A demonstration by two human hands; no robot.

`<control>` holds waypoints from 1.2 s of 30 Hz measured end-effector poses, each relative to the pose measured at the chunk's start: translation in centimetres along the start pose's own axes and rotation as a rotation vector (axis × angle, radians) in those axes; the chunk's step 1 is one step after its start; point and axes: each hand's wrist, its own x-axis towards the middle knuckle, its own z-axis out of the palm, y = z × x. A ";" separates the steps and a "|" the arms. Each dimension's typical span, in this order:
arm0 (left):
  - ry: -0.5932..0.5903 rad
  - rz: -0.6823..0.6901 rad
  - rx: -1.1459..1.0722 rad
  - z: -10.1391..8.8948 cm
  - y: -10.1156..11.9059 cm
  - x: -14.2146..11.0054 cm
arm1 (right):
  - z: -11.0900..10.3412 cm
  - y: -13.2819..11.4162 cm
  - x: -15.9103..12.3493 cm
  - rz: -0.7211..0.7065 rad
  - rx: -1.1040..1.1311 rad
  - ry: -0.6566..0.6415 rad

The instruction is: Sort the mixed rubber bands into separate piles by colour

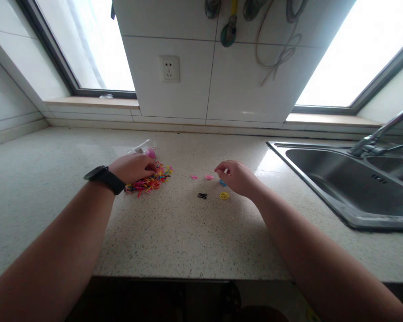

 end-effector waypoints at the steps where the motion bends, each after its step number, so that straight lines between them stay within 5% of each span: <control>1: -0.022 -0.002 0.027 -0.1 0.2 0.0 | 0.0 0.0 0.0 -0.001 0.001 0.000; 9: 0.057 -0.012 -0.146 -1.2 2.3 -0.4 | 0.1 0.0 0.0 -0.016 0.007 0.012; 17: 0.128 0.018 -0.636 0.4 4.4 0.3 | 0.1 -0.7 0.0 -0.067 0.064 0.011; 23: 0.162 0.009 -0.806 0.9 5.3 0.5 | 0.2 -1.3 -0.1 -0.106 0.135 0.008; 32: 0.145 0.148 -1.068 3.5 11.3 1.2 | 0.1 -4.2 -0.8 -0.081 0.497 -0.029; 36: 0.166 0.188 -1.110 4.0 12.3 1.2 | -0.1 -4.6 -0.9 -0.062 0.587 -0.015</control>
